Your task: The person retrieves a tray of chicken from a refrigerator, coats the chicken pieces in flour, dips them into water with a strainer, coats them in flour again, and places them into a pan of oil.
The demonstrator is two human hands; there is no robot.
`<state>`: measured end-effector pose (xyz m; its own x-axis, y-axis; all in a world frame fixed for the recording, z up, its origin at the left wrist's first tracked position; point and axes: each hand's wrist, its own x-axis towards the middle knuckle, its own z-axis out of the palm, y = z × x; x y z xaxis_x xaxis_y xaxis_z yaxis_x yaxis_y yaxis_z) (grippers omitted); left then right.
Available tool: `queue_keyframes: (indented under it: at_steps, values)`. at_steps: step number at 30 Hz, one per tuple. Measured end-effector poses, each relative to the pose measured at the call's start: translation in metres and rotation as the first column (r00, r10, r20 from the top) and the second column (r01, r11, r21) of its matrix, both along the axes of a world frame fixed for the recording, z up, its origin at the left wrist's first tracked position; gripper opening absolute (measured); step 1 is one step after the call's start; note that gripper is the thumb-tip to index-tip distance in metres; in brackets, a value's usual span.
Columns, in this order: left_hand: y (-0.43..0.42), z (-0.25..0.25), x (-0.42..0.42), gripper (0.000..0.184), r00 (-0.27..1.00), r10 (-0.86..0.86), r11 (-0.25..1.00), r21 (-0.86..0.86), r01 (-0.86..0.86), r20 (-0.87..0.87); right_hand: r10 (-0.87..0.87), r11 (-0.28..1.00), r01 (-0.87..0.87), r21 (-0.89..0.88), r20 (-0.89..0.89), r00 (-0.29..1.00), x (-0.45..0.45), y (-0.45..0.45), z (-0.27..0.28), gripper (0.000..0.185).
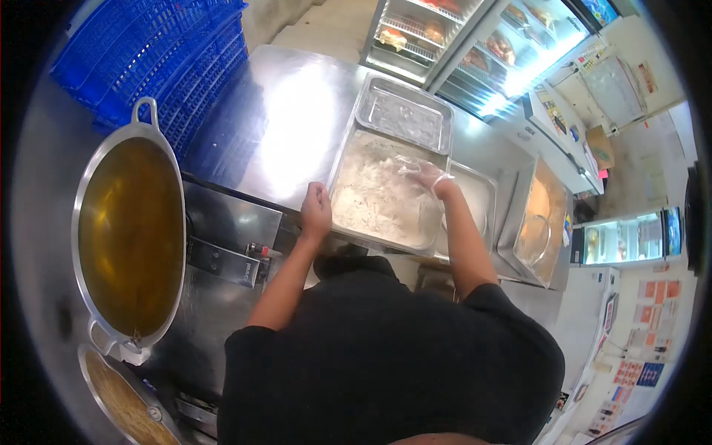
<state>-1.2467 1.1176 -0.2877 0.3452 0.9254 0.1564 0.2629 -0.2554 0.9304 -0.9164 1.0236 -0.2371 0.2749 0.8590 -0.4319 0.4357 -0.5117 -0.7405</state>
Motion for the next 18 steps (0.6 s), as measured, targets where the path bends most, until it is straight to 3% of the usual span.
queue_keyframes:
  at_steps: [1, 4, 7, 9, 11, 13, 15, 17, 18]
  values:
    - [0.000, 0.000, 0.000, 0.012, 1.000, 0.002, 1.000, -0.004, -0.003, -0.009, -0.087, 0.993, 0.083, -0.083, -0.047, 0.995, -0.001, 0.005, 0.006, 0.056]
    - [-0.002, 0.007, -0.001, 0.012, 0.998, 0.002, 1.000, -0.027, -0.003, -0.056, -0.116, 0.992, 0.121, -0.043, 0.095, 0.989, 0.009, 0.026, -0.053, 0.060]
    - [-0.002, 0.008, -0.004, 0.012, 0.996, 0.008, 1.000, -0.026, -0.010, -0.092, -0.269, 0.948, 0.318, 0.008, 0.553, 0.789, -0.010, 0.074, -0.084, 0.062]
    - [0.000, 0.002, 0.001, 0.012, 0.998, 0.011, 1.000, 0.008, -0.011, -0.059, 0.218, 0.970, -0.139, -0.201, 0.456, 0.863, -0.006, 0.116, -0.108, 0.064]
    - [0.002, 0.001, 0.005, 0.011, 0.999, 0.004, 0.999, 0.039, -0.002, -0.043, 0.273, 0.961, -0.230, -0.152, 0.402, 0.874, -0.046, 0.145, -0.103, 0.058]
    - [-0.003, 0.001, 0.000, 0.011, 0.998, -0.019, 1.000, 0.006, 0.019, -0.068, 0.541, 0.841, -0.479, -0.253, 0.388, 0.746, -0.079, 0.154, -0.093, 0.053]
    - [0.001, 0.006, 0.001, 0.011, 0.994, -0.037, 0.998, -0.062, 0.031, -0.103, 0.751, 0.656, -0.606, -0.450, 0.305, 0.586, -0.109, 0.141, -0.073, 0.054]
    - [0.001, 0.004, 0.001, 0.010, 0.996, -0.031, 0.998, -0.053, 0.027, -0.087, 0.790, 0.594, -0.644, -0.483, 0.197, 0.581, -0.128, 0.108, -0.034, 0.058]
    - [0.000, 0.002, 0.001, 0.010, 0.997, -0.027, 0.998, -0.052, 0.023, -0.076, 0.738, 0.645, -0.630, -0.432, 0.139, 0.660, -0.120, 0.084, -0.017, 0.060]
